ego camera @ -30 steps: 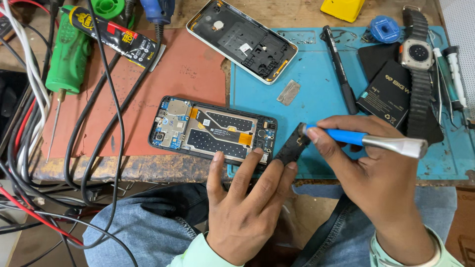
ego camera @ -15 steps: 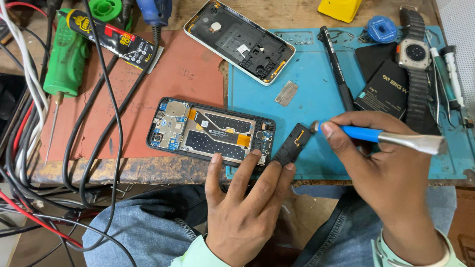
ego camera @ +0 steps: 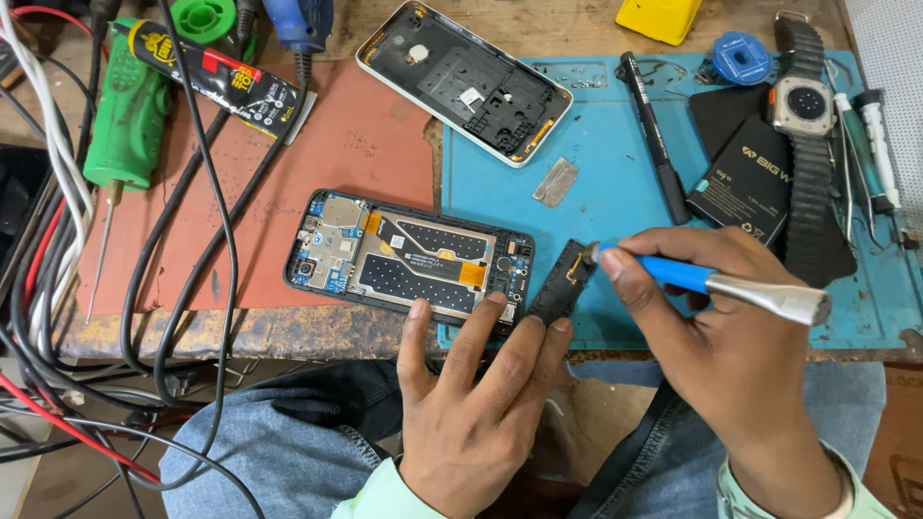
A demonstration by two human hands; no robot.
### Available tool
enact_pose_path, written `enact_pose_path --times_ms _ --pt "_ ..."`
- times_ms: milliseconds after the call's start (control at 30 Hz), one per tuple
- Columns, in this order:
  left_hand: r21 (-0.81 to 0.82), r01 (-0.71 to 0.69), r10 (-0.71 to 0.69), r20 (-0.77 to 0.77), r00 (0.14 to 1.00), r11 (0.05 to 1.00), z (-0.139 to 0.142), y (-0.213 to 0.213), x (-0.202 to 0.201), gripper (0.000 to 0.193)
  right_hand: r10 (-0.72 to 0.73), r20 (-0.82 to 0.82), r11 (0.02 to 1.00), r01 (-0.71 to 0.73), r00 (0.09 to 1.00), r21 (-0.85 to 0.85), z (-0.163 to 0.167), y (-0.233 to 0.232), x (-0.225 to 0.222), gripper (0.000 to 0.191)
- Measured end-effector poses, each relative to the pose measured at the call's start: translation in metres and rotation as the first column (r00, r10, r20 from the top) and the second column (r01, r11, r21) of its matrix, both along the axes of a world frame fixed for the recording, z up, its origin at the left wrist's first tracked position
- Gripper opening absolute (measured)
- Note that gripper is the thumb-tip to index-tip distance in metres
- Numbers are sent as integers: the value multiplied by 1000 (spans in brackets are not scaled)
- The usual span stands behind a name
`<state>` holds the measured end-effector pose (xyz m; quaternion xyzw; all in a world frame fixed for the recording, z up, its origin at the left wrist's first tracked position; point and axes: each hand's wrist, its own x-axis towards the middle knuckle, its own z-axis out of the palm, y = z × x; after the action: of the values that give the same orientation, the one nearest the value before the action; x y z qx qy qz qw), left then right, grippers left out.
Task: The person uses tweezers to adjust a small internal component near the bottom of a disassembled smartphone. They then use a blue-handled tool to clean the area and install a black rectangular part into the phone's chassis, securing it with a screwdriver.
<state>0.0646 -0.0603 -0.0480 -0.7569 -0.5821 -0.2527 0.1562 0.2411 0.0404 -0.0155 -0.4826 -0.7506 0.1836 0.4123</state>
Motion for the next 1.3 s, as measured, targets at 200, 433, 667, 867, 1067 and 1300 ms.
enact_pose_path --times_ms 200,433,667,867,1067,1300 --pt "7 -1 1 1 1000 1000 1 0 0 40 -12 2 997 12 1000 70 5 4 0 20" --pt "18 7 -7 -6 1000 1000 2 1 0 41 54 -26 999 -54 998 2 -4 3 0 17" --pt "23 13 -13 -2 1000 1000 0 0 -1 40 -312 -52 950 311 949 -28 -4 0 14 34" --pt "39 14 -15 11 1000 999 -5 0 -3 40 -339 -34 940 340 940 28 -13 15 42 31" --pt "63 23 -25 46 999 998 -8 1 -2 40 -301 16 948 298 953 113 -23 31 53 39" --pt "67 30 -34 70 997 997 -8 1 -2 43 -254 233 937 179 939 300 -2 5 21 21"
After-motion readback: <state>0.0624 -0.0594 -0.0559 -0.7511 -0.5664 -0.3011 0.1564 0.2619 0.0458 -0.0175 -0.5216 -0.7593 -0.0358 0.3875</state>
